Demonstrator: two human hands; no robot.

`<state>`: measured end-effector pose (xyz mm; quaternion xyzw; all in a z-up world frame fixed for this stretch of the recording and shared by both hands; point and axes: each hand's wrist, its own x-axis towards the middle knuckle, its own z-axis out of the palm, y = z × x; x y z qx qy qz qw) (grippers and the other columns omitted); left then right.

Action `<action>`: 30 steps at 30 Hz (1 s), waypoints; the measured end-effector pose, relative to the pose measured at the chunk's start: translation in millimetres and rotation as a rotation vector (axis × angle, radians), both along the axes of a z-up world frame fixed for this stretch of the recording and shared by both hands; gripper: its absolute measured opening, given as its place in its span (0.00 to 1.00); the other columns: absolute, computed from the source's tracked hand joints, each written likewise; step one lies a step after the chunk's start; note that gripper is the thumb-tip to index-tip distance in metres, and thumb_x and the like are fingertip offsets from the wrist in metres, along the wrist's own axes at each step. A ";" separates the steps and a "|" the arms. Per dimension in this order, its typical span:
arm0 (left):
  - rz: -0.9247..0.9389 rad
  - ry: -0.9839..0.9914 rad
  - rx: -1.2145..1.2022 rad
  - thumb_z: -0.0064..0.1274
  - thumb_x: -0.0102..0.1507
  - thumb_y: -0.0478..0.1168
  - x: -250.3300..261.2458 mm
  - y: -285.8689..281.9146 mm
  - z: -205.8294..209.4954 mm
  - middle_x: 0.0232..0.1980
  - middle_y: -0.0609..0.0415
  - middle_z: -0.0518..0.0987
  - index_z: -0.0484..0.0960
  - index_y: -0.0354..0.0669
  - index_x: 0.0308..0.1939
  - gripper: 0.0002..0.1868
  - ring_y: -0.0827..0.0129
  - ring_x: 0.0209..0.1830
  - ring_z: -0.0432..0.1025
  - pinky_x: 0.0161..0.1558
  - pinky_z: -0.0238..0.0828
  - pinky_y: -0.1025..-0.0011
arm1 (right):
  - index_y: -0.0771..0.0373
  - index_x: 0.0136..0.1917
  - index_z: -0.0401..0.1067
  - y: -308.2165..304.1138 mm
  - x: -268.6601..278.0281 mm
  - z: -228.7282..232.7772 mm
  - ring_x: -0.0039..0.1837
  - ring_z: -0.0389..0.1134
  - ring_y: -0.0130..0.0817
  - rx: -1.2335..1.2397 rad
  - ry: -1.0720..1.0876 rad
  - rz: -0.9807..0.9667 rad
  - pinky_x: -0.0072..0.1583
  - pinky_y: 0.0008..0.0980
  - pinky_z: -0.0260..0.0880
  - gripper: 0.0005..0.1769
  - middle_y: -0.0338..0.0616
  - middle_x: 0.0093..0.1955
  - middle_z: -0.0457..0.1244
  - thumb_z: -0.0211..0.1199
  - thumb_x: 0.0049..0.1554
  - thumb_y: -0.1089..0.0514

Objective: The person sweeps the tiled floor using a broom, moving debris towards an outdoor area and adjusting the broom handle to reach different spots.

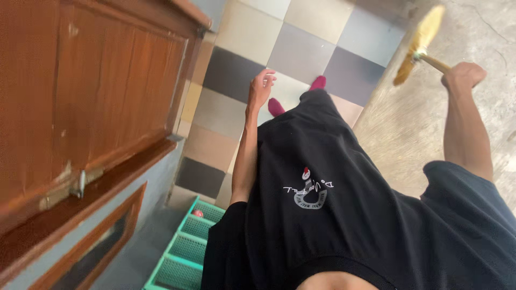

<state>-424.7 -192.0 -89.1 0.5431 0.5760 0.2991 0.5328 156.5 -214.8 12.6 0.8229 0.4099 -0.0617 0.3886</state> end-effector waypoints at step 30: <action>-0.174 -0.086 -0.026 0.45 0.70 0.34 241.8 89.6 16.8 0.42 0.48 0.86 0.80 0.38 0.53 0.11 0.68 0.38 0.81 0.44 0.78 0.71 | 0.62 0.55 0.77 141.0 124.8 36.4 0.28 0.54 0.27 0.390 0.679 -0.131 0.31 0.29 0.54 0.21 0.43 0.32 0.63 0.65 0.63 0.42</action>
